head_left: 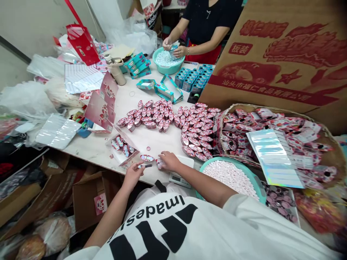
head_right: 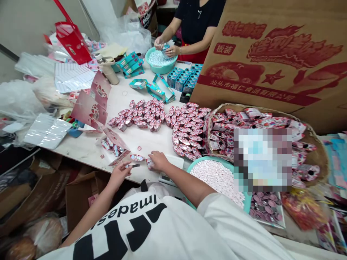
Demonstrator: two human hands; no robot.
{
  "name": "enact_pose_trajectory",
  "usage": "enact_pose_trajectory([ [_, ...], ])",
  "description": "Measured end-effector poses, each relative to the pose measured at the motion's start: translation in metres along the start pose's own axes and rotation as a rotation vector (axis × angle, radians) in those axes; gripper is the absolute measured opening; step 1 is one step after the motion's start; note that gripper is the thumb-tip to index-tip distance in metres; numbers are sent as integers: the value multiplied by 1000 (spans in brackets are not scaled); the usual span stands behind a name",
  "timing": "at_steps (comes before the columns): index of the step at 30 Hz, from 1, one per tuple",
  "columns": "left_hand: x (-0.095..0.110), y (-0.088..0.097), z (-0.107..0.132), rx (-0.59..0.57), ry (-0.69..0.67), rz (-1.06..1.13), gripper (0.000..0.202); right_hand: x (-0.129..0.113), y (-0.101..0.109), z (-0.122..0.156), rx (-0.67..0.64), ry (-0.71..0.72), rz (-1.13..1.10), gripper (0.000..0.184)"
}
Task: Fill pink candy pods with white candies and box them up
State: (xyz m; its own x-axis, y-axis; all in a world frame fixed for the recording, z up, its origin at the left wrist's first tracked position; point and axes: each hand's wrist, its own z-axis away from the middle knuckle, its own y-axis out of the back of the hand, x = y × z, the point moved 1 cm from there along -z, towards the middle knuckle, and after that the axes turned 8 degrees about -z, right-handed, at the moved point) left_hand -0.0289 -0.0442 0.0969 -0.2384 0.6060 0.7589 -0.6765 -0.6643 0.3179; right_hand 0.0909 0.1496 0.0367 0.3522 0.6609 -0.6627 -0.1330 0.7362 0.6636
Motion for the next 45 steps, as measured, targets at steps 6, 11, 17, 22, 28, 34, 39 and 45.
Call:
enact_pose_trajectory([
  [6,-8,4,11,-44,6,-27,61,-3,-18,5,-29,48,-106,71],
  [11,-6,15,0,-91,-12,-57,60,3,-12,-8,-124,-30,-256,48],
  [17,-8,17,-6,-160,9,-66,58,6,-2,-27,-120,-158,-336,18],
  [22,-8,5,-15,-261,34,-33,60,-5,4,-12,118,-266,-420,29],
  [28,-11,-22,-22,-367,56,70,63,-30,-16,35,303,-269,-696,30],
  [34,-14,-42,-22,-387,96,200,64,-36,-47,45,439,-330,-858,33],
  [39,-26,-48,-23,-326,84,116,54,-28,-56,49,514,-417,-821,31],
  [45,-44,-56,-26,-76,-58,-80,30,-21,-58,42,547,-472,-633,23],
])
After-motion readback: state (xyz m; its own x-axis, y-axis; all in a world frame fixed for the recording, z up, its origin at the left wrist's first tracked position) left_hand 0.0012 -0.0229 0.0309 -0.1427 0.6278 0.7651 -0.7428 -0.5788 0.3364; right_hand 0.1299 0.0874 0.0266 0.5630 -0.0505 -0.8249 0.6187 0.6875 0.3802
